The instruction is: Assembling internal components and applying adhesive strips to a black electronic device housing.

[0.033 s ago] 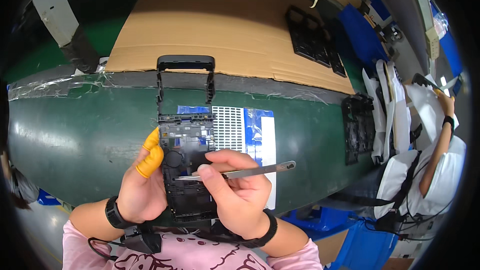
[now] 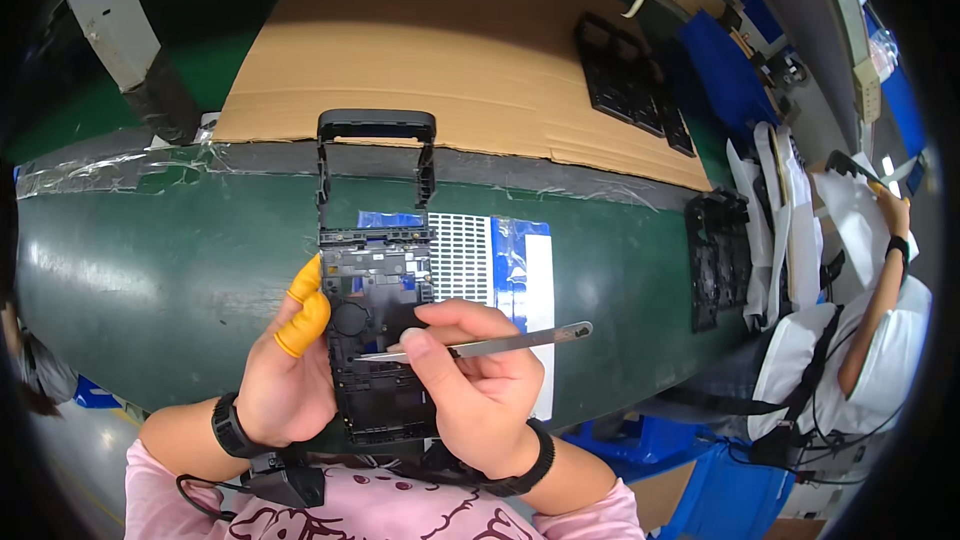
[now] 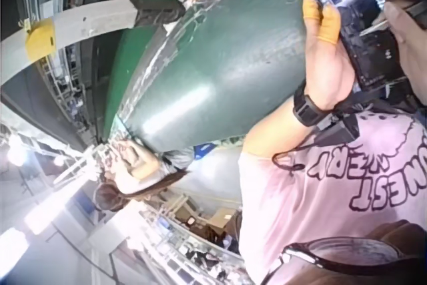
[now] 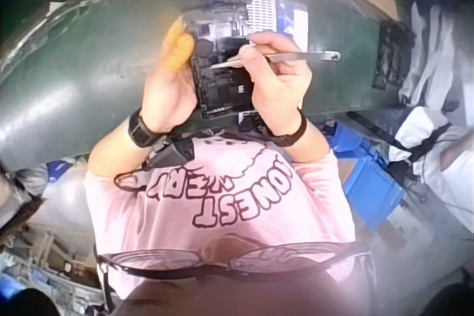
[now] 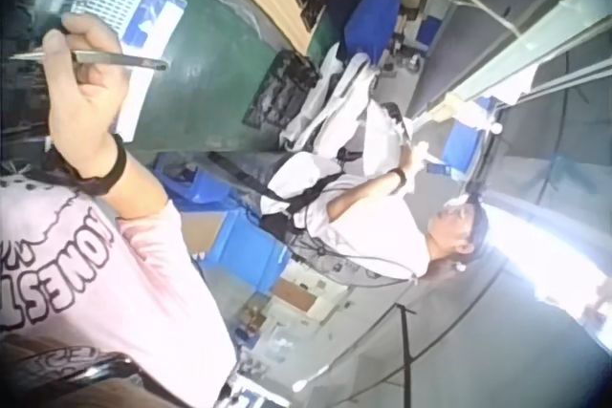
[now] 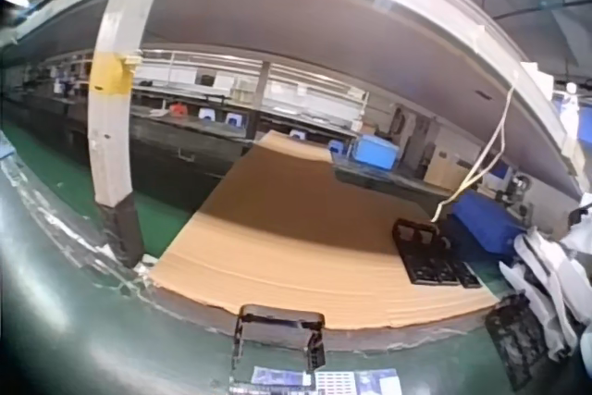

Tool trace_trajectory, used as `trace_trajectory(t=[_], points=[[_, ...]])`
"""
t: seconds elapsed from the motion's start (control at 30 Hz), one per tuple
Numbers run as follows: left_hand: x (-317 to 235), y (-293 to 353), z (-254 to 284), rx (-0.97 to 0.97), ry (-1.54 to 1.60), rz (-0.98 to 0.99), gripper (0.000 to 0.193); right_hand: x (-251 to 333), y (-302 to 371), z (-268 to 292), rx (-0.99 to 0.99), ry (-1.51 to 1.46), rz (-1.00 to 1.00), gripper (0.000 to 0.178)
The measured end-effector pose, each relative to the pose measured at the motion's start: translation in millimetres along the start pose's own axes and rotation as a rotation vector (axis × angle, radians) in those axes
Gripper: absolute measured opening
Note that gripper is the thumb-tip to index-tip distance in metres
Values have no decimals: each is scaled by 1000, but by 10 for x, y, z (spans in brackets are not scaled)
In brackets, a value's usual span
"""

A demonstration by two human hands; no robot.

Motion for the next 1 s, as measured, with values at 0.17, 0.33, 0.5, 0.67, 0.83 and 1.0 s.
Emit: trace_trajectory(t=[0.17, 0.33, 0.5, 0.67, 0.83, 1.0], points=[[-28, 0, 39, 15, 55, -21, 47, -42, -13, 10, 15, -51, 48, 22], [-33, 2, 27, 6, 3, -28, 47, -10, -14, -10, 25, -53, 55, 22], [-35, 16, 6, 32, 98, -35, 48, -17, -15, -36, 23, -18, 22, 21], [-30, 24, -1, 35, 100, -40, 48, -31, -29, -25, 29, 1, 28, 21], [-46, 9, -4, 39, 84, -50, 48, -32, -49, -23, 32, 7, 37, 22], [-55, 12, -39, 52, 73, -56, 49, -27, -39, -13, -17, 65, -4, 24]])
Point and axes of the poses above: each hand's wrist, its own y-axis away from the middle knuckle, its own z-axis out of the back of the hand, x = y × z, the point moved 10 cm from there along -y, towards the middle knuckle, and after that the axes turned 11 degrees about x, right-handed, at the moved point
